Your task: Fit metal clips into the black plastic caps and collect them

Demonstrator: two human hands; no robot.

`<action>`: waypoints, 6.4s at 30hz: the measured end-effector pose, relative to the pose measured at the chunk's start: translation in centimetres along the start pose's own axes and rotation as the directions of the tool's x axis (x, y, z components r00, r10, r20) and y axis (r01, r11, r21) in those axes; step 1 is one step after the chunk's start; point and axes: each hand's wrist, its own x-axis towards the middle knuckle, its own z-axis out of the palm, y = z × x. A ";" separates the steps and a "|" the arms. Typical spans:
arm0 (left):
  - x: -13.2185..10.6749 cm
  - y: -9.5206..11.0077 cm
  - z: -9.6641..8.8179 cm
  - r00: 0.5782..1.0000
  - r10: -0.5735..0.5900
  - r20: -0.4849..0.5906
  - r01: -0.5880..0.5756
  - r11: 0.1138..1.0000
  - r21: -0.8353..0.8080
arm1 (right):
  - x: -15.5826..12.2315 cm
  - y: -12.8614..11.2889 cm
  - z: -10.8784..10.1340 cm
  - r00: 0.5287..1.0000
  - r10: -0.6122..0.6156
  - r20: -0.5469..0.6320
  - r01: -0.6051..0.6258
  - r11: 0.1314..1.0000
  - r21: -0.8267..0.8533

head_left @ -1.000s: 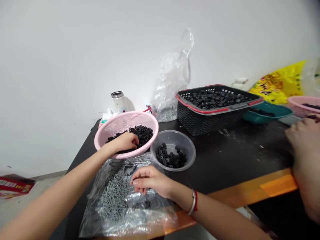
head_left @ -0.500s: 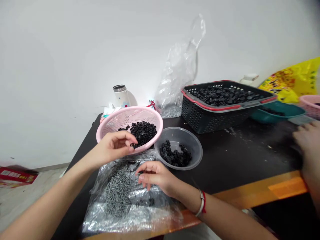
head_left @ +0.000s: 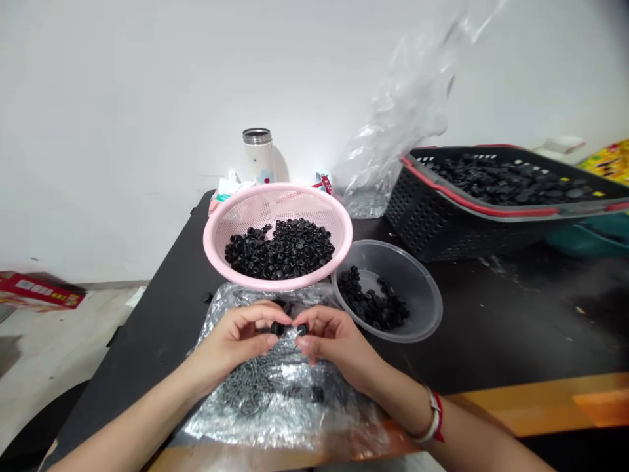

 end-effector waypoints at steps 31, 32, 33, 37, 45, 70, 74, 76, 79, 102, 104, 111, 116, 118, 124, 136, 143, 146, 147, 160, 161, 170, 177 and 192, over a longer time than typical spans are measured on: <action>-0.2 -1.4 1.1 0.998 0.022 -0.064 -0.012 0.988 0.157 | -0.3 -0.1 0.2 1.000 -0.013 -0.010 0.012 0.993 -0.115; -0.2 -1.5 1.1 0.998 0.019 -0.060 -0.010 0.987 0.158 | -0.3 0.0 0.2 1.000 -0.014 -0.009 0.013 0.993 -0.115; -0.2 -1.5 1.0 0.998 0.019 -0.059 -0.009 0.987 0.158 | -0.3 0.0 0.2 1.000 -0.014 -0.008 0.013 0.993 -0.113; -0.3 -1.7 0.9 0.998 -0.004 -0.056 0.012 0.988 0.156 | -0.3 0.0 0.3 1.000 -0.019 -0.010 0.017 0.994 -0.108; -0.3 -1.5 1.4 0.998 -0.029 -0.050 0.033 0.997 0.072 | -0.4 0.0 0.4 0.999 -0.049 -0.011 0.048 0.996 -0.078; -0.6 -0.7 1.9 0.990 0.055 -0.128 -0.030 0.981 0.191 | -0.2 0.3 0.5 0.997 -0.040 -0.069 0.032 0.993 -0.116; -0.6 -0.9 2.0 0.991 0.059 -0.123 -0.035 0.980 0.194 | -0.2 0.3 0.5 0.995 -0.038 -0.091 0.025 0.991 -0.134; -0.6 -1.0 2.0 0.992 0.050 -0.116 -0.027 0.980 0.197 | -0.3 0.3 0.5 0.994 -0.045 -0.099 0.031 0.990 -0.141; -0.6 -1.1 2.0 0.993 0.023 -0.119 0.000 0.982 0.188 | -0.3 0.3 0.5 0.995 -0.042 -0.088 0.030 0.991 -0.129; -1.3 -1.6 2.1 0.931 0.352 -0.101 -0.209 0.738 0.641 | -0.5 0.3 0.5 1.000 -0.002 -0.010 0.001 0.996 -0.085; -1.3 -1.6 2.1 0.921 0.380 -0.084 -0.234 0.714 0.660 | -0.5 0.3 0.6 1.000 0.019 -0.019 -0.021 0.997 -0.079; -1.3 -1.9 2.0 0.920 0.379 -0.098 -0.226 0.719 0.658 | -0.5 0.4 0.6 1.000 -0.004 0.004 0.004 0.998 -0.068; -1.3 -1.8 2.1 0.920 0.376 -0.108 -0.221 0.728 0.649 | -0.5 0.2 0.6 1.000 -0.030 0.003 0.030 0.996 -0.082; -1.2 -1.7 2.1 0.917 0.382 -0.116 -0.224 0.733 0.642 | -0.5 0.1 0.6 0.999 -0.038 0.007 0.039 0.995 -0.088; -1.3 -1.4 2.1 0.915 0.385 -0.123 -0.230 0.745 0.626 | -0.7 -0.1 0.7 0.998 -0.061 0.004 0.061 0.989 -0.132; -0.8 -0.2 1.6 0.980 -0.074 -0.187 0.054 0.992 -0.110 | -1.2 -0.6 0.6 0.997 -0.079 -0.010 0.078 0.993 -0.087; -0.5 0.1 1.7 0.981 -0.132 -0.146 0.086 0.955 -0.286 | -1.2 -0.4 0.3 0.994 -0.105 0.006 0.105 0.991 -0.084; -0.5 0.0 1.8 0.982 -0.115 -0.149 0.071 0.959 -0.276 | -1.1 -0.3 0.3 0.995 -0.104 0.008 0.104 0.990 -0.091; -0.5 0.0 1.8 0.982 -0.109 -0.156 0.065 0.963 -0.263 | -1.1 -0.4 0.3 0.995 -0.102 0.009 0.103 0.990 -0.093; -0.8 -0.1 2.2 0.971 0.142 -0.192 -0.087 0.959 0.269 | -1.1 -0.4 0.7 0.998 -0.043 0.042 0.049 0.990 -0.134; -0.8 -0.1 2.2 0.967 0.164 -0.193 -0.101 0.949 0.298 | -1.1 -0.4 0.7 0.998 -0.048 0.045 0.054 0.990 -0.133; -0.9 0.3 2.4 0.921 0.365 -0.139 -0.267 0.847 0.460 | -0.9 -0.1 0.4 0.993 -0.098 0.068 0.108 0.981 -0.163; -1.0 -0.1 2.3 0.908 0.410 -0.091 -0.306 0.795 0.524 | -0.9 0.1 0.5 0.993 -0.099 0.071 0.108 0.984 -0.141; -1.1 -0.5 2.1 0.919 0.393 -0.033 -0.291 0.731 0.618 | -1.0 -0.2 0.8 0.982 -0.189 -0.002 0.183 0.951 -0.250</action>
